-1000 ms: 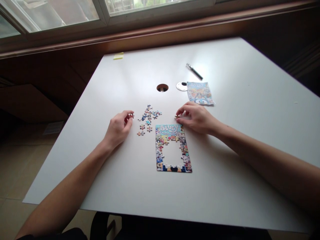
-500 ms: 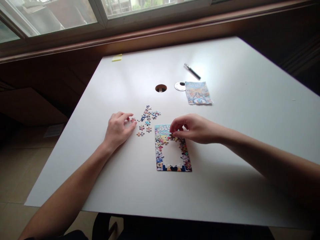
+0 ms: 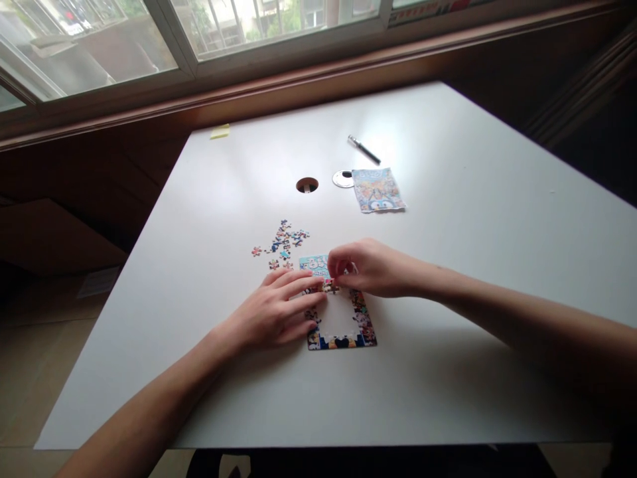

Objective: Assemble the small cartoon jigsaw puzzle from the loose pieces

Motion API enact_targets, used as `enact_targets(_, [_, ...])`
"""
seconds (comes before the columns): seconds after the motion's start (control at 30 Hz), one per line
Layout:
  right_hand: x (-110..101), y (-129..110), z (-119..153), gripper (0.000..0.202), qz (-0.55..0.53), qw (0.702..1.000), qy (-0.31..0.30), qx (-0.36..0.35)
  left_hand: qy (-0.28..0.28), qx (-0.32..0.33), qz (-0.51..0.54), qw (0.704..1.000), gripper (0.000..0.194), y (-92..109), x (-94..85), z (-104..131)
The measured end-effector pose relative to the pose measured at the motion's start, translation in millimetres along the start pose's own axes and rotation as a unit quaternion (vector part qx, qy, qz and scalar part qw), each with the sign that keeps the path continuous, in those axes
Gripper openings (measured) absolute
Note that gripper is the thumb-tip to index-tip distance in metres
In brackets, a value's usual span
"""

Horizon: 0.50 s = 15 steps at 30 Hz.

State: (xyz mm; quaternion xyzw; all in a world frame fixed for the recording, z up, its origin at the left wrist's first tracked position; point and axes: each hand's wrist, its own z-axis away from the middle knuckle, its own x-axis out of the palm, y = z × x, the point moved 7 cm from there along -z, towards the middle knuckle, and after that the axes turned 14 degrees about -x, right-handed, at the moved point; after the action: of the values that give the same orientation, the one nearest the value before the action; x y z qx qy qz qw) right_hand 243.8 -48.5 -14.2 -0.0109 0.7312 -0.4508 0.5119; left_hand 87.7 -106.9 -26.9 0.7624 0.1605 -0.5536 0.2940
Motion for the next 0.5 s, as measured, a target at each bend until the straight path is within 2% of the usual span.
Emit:
enact_targets(0.33, [7.1,-4.3,1.2,0.004,-0.008,1.000,-0.005,0.017,-0.011,-0.011,-0.006,1.000,0.041,-3.2,2.4,0.5])
enact_targets(0.5, [7.3,-9.3,2.2,0.007,0.035,0.999,0.013,-0.008,-0.015,-0.015,-0.009,1.000,0.041,-2.7,2.4,0.1])
